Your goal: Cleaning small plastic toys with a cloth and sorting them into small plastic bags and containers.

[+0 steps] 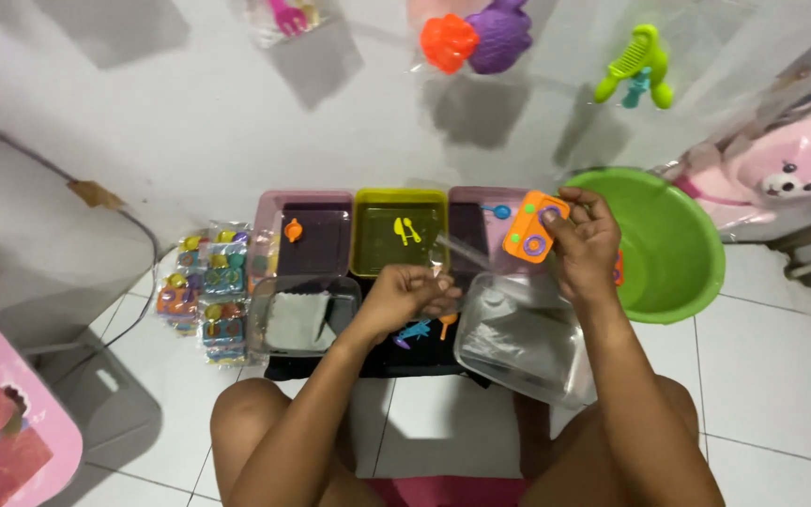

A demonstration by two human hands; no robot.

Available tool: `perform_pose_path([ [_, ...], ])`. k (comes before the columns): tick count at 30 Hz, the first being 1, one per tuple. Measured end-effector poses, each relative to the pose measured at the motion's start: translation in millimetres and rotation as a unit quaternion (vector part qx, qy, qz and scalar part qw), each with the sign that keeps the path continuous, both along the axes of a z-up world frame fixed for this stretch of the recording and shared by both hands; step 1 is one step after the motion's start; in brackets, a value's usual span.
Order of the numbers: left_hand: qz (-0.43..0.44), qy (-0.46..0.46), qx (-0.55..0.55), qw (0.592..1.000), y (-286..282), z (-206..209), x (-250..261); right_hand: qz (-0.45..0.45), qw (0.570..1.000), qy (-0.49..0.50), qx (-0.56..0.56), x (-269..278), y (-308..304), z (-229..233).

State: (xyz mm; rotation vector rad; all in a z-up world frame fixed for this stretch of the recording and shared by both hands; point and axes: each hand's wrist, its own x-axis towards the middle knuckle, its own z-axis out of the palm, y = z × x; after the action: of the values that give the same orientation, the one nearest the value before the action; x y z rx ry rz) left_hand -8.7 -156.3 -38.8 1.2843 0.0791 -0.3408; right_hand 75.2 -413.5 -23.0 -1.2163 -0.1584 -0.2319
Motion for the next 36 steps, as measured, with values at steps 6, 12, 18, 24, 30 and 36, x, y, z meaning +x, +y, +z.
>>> perform_pose_path([
  [6, -0.068, 0.021, 0.025, 0.997, -22, -15, 2, 0.003, 0.997, 0.000, -0.074, 5, -3, -19],
  [12, -0.088, 0.030, 0.036, 0.995, -31, -39, 11, 0.103, 0.991, 0.018, -0.081, -11, 12, 0],
  [18, -0.080, 0.051, 0.024, 0.995, -30, -31, 11, 0.166, 0.979, 0.021, -0.116, -11, 13, -6],
  [24, -0.083, 0.042, 0.021, 0.995, -29, -22, 9, 0.218, 0.958, 0.031, -0.182, -18, 15, 4],
  [30, -0.092, 0.029, 0.014, 0.995, -29, -27, 10, 0.245, 0.946, 0.060, -0.204, -22, 16, 6],
  [36, -0.088, 0.032, -0.007, 0.996, -31, -28, 10, 0.218, 0.952, 0.046, -0.209, -19, 18, -2],
])
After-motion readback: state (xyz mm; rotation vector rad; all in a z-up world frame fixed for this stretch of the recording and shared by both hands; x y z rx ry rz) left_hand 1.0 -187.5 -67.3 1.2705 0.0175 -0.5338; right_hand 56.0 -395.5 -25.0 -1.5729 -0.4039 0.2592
